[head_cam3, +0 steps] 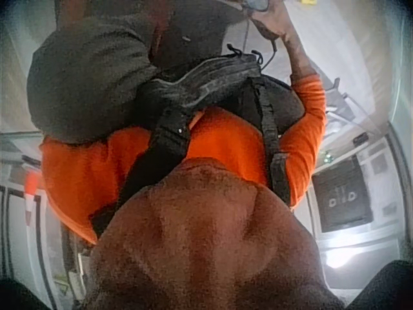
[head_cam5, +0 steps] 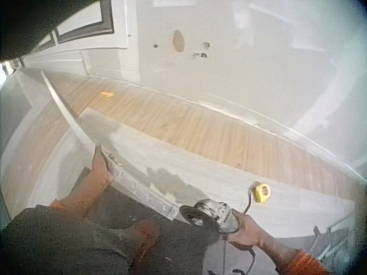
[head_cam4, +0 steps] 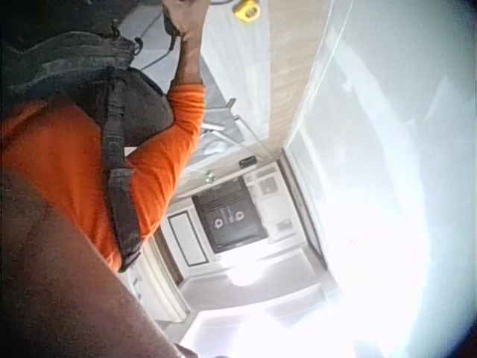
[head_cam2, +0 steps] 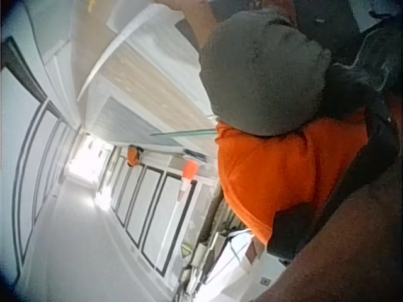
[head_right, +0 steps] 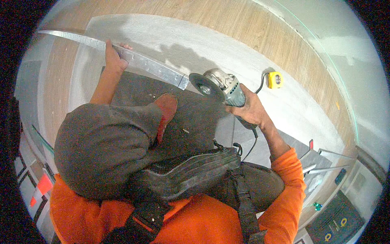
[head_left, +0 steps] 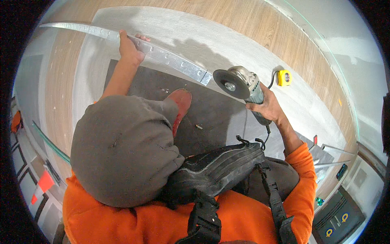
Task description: The person kneels on the floor and uses an angle grinder to cut several long, white metal strips. They hold the strips in place with one hand while operating the tool with the other, generating sparks as they cut through the material.
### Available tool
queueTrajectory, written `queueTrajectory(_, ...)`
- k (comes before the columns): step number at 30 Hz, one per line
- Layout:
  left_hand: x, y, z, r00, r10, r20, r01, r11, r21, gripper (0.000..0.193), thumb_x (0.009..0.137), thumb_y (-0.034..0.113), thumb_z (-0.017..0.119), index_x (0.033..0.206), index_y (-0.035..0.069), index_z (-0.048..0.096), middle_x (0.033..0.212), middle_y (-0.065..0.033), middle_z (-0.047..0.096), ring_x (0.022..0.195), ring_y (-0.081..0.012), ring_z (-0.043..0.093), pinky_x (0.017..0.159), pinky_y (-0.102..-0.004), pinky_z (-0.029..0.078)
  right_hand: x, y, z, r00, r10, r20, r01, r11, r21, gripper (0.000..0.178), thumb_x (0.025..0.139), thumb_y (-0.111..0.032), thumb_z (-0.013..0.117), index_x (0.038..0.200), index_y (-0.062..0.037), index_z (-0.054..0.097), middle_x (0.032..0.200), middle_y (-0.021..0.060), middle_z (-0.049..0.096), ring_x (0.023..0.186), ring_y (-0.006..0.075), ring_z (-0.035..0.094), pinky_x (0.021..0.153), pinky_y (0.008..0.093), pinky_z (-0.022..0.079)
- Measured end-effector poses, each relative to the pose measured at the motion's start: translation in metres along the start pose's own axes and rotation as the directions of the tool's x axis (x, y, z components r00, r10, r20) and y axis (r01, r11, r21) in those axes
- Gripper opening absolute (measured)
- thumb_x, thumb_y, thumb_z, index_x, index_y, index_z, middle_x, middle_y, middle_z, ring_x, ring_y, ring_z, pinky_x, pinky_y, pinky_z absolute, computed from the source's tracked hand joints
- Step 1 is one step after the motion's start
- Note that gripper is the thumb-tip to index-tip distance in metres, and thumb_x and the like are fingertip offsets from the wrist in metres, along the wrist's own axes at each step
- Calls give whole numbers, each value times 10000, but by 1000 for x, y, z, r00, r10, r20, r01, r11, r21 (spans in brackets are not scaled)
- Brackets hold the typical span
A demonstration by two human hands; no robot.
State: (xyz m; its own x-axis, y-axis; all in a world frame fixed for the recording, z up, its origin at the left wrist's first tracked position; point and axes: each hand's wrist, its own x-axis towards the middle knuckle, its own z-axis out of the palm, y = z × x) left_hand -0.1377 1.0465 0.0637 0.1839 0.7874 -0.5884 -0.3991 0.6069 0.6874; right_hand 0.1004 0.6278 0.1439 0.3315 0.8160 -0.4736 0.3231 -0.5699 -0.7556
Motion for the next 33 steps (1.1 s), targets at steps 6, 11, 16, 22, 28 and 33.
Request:
queueTrajectory(6,-10,2,2,998,-17,-56,18,1000,13,499,1043,507,516,1280,82,403,896,-107,523,716,-265,556,691,-492,564,-3,1,-4,999,-31,6,31,1000,-4,668,734,-257,822,1299,0,577,1119,153,718,1034,255,684,968,358,513)
queueTrajectory(11,9,1,-15,999,-41,-3,41,999,17,488,1043,498,518,1293,97,395,918,-111,525,736,-267,561,696,-498,567,-2,7,0,999,-43,28,43,999,9,660,724,-260,820,1287,-9,585,1120,162,707,1053,261,672,977,369,506)
queueTrajectory(16,6,3,-12,1000,-23,-3,23,999,33,473,1045,495,514,1290,108,398,916,-109,524,736,-264,558,704,-499,562,-1,9,1,999,-51,13,51,999,-7,677,710,-280,819,1284,-11,584,1097,173,705,1036,286,676,969,388,510)
queueTrajectory(22,-8,4,-2,998,15,-56,-9,994,106,569,1060,563,413,975,9,505,767,-141,560,717,-320,590,751,-485,536,1,11,2,999,-35,24,36,999,-28,695,706,-291,819,1298,-15,580,1084,177,707,1017,295,683,950,392,519)
queueTrajectory(28,-9,4,0,998,14,-61,-10,998,69,539,1066,541,425,977,13,486,750,-121,531,711,-311,583,738,-477,534,1,8,1,999,-44,18,45,999,-6,676,714,-280,828,1291,-19,591,1085,169,717,1010,276,689,946,385,520)
queueTrajectory(33,-15,4,5,997,23,-74,-17,997,80,523,1080,519,408,974,12,479,748,-121,529,709,-309,584,736,-478,533,2,5,0,997,47,56,-49,998,28,649,726,-273,843,1276,-27,601,1098,151,726,1000,260,692,951,371,518)
